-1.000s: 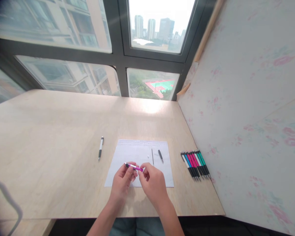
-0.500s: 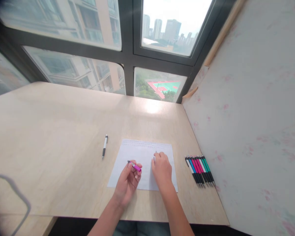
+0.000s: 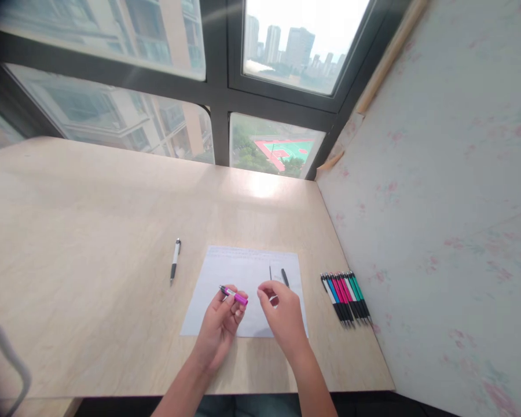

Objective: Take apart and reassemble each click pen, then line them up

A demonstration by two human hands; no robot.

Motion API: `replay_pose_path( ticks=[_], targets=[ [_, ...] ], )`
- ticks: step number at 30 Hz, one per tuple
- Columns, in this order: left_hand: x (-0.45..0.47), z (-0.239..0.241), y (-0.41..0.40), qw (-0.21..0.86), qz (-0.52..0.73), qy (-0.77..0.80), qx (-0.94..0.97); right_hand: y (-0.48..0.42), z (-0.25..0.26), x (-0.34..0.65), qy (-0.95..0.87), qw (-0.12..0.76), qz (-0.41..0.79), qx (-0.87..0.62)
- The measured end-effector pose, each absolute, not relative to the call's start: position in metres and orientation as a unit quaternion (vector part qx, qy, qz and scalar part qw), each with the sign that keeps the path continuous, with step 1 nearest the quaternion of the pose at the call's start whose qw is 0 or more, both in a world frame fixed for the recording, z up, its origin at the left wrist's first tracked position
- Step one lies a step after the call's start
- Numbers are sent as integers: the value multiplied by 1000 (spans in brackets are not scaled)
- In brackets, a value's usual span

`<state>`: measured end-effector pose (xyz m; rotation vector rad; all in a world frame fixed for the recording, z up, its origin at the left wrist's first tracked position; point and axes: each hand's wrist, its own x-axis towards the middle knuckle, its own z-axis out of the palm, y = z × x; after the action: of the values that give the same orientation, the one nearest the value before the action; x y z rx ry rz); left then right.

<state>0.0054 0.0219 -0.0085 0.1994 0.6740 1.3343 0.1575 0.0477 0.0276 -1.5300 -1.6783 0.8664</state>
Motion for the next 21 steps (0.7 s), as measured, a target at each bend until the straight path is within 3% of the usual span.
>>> replay_pose_path(
  ticks=[21],
  targets=[
    [10,-3,22,727,582,347,109,19,34,158,-581,399,402,-585]
  ],
)
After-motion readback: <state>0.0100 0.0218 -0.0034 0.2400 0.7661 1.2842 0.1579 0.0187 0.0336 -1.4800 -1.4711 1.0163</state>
